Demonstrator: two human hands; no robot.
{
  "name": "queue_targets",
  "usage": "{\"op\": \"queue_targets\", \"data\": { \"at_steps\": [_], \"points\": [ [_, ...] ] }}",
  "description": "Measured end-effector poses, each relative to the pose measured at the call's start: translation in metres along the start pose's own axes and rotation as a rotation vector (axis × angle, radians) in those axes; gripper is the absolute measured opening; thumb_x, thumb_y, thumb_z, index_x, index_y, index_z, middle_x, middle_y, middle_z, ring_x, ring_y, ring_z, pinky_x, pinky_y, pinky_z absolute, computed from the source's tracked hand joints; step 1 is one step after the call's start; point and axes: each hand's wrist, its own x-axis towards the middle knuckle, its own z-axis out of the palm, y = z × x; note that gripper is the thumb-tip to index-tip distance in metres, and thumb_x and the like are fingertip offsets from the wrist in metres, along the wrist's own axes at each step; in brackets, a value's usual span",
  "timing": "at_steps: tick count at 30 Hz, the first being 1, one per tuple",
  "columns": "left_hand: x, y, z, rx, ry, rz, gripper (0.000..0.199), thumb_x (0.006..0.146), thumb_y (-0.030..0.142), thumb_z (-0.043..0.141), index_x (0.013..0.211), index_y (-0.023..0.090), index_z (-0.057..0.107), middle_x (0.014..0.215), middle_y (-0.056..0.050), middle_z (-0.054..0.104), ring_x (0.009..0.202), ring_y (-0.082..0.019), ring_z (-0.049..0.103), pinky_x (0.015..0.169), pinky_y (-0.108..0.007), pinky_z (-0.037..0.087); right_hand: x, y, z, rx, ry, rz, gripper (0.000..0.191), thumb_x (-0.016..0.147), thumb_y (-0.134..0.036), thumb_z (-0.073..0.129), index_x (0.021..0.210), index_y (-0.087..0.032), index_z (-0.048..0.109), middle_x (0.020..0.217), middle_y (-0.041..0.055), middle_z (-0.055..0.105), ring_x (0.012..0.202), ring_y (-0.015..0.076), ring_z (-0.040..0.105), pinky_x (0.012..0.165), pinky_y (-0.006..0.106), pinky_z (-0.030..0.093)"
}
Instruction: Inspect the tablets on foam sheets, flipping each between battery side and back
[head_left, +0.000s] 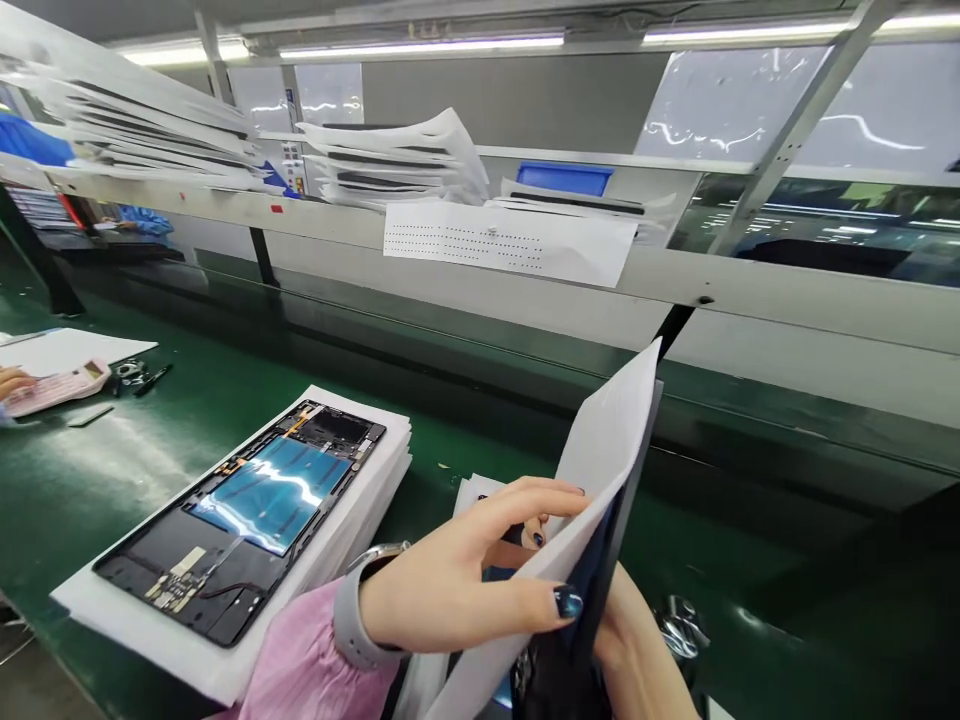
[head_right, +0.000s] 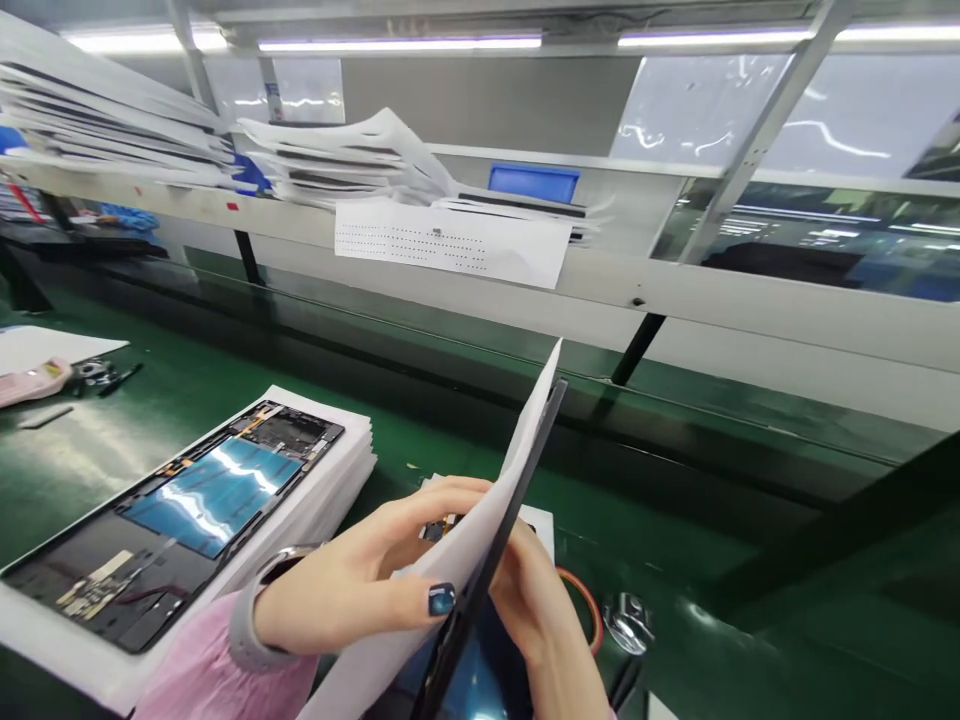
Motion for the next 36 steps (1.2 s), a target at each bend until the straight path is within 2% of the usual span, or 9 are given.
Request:
{"op": "queue_targets", "data": {
  "at_steps": [3,8,13,18,20,23,28,32,36],
  "points": [
    [0.0,0.002,-0.004,-0.012,-0.027,0.017,0.049,0.08,0.02,0.068,0.127,0.023,0.057,0.134,-0.008,0.055,0.118,-0.026,0.055,0.103,-0.04,0.044,0.002,-0.002,-0.005,-0.024,0.088,-0.08,0.022,0.064,-0.036,0.077,0.066,-0.019,0.064,0.058,0.0002,0.058,0.051,0.0192,0.054,0.046,0.03,0.046],
    [0.007,-0.006,-0.016,0.035,0.016,0.024,0.028,0.076,0.019,0.072,0.102,0.018,0.062,0.098,-0.004,0.063,0.09,-0.018,0.061,0.083,-0.029,0.049,-0.003,-0.013,-0.016,-0.156,0.326,-0.457,0.023,0.067,-0.038,0.076,0.079,-0.021,0.065,0.081,0.0025,0.066,0.083,0.0247,0.059,0.073,0.033,0.048],
    [0.018,-0.019,-0.023,-0.011,-0.024,0.092,0.026,0.084,0.034,0.069,0.102,0.016,0.068,0.103,-0.01,0.065,0.096,-0.023,0.063,0.088,-0.035,0.048,-0.016,-0.024,-0.011,-0.313,0.304,-0.884,0.013,0.082,-0.029,0.068,0.082,-0.025,0.055,0.079,-0.0018,0.057,0.083,0.0218,0.056,0.1,0.043,0.037],
    [0.017,-0.019,-0.027,0.102,-0.042,0.167,0.031,0.087,0.039,0.064,0.111,0.021,0.073,0.107,-0.013,0.064,0.101,-0.027,0.062,0.091,-0.036,0.048,-0.013,-0.021,-0.006,-0.342,0.276,-1.031,0.011,0.085,-0.028,0.065,0.086,-0.025,0.054,0.083,0.0001,0.054,0.084,0.0228,0.055,0.1,0.048,0.038],
    [0.016,-0.017,-0.029,0.214,-0.051,0.183,0.032,0.09,0.039,0.059,0.111,0.021,0.074,0.106,-0.013,0.066,0.1,-0.026,0.062,0.091,-0.035,0.047,-0.013,-0.019,-0.009,-0.342,0.273,-1.017,0.011,0.086,-0.03,0.065,0.084,-0.025,0.056,0.082,-0.0001,0.055,0.08,0.0219,0.055,0.099,0.047,0.04],
    [0.011,-0.017,-0.031,0.275,0.017,0.165,0.032,0.09,0.042,0.059,0.109,0.021,0.074,0.107,-0.011,0.068,0.101,-0.026,0.062,0.094,-0.036,0.047,-0.02,-0.02,-0.018,-0.383,0.372,-0.79,0.017,0.079,-0.039,0.072,0.083,-0.025,0.063,0.084,0.0031,0.062,0.085,0.0265,0.06,0.088,0.043,0.048],
    [0.0,-0.017,-0.036,-0.065,0.245,-0.037,0.044,0.079,0.045,0.072,0.114,0.018,0.069,0.101,-0.009,0.072,0.097,-0.027,0.064,0.086,-0.035,0.051,-0.049,-0.033,-0.035,-0.264,0.272,-0.334,0.04,0.061,-0.051,0.08,0.087,-0.023,0.072,0.086,0.0076,0.072,0.077,0.0335,0.067,0.061,0.04,0.054],
    [-0.005,-0.006,-0.039,-0.349,0.115,-0.304,0.053,0.067,0.031,0.078,0.115,0.014,0.067,0.092,-0.008,0.074,0.076,-0.022,0.067,0.068,-0.027,0.051,-0.079,-0.044,-0.039,-0.08,0.229,-0.24,0.042,0.062,-0.051,0.077,0.096,-0.027,0.07,0.093,0.008,0.074,0.076,0.0356,0.069,0.057,0.04,0.054],
    [-0.006,0.001,-0.036,-0.456,0.023,-0.385,0.062,0.063,0.023,0.074,0.124,0.014,0.061,0.091,-0.008,0.074,0.079,-0.025,0.07,0.072,-0.032,0.052,-0.099,-0.047,-0.036,-0.177,0.211,-0.285,0.058,0.063,-0.057,0.072,0.112,-0.025,0.069,0.099,0.0109,0.073,0.079,0.039,0.069,0.062,0.044,0.056]
  ]
}}
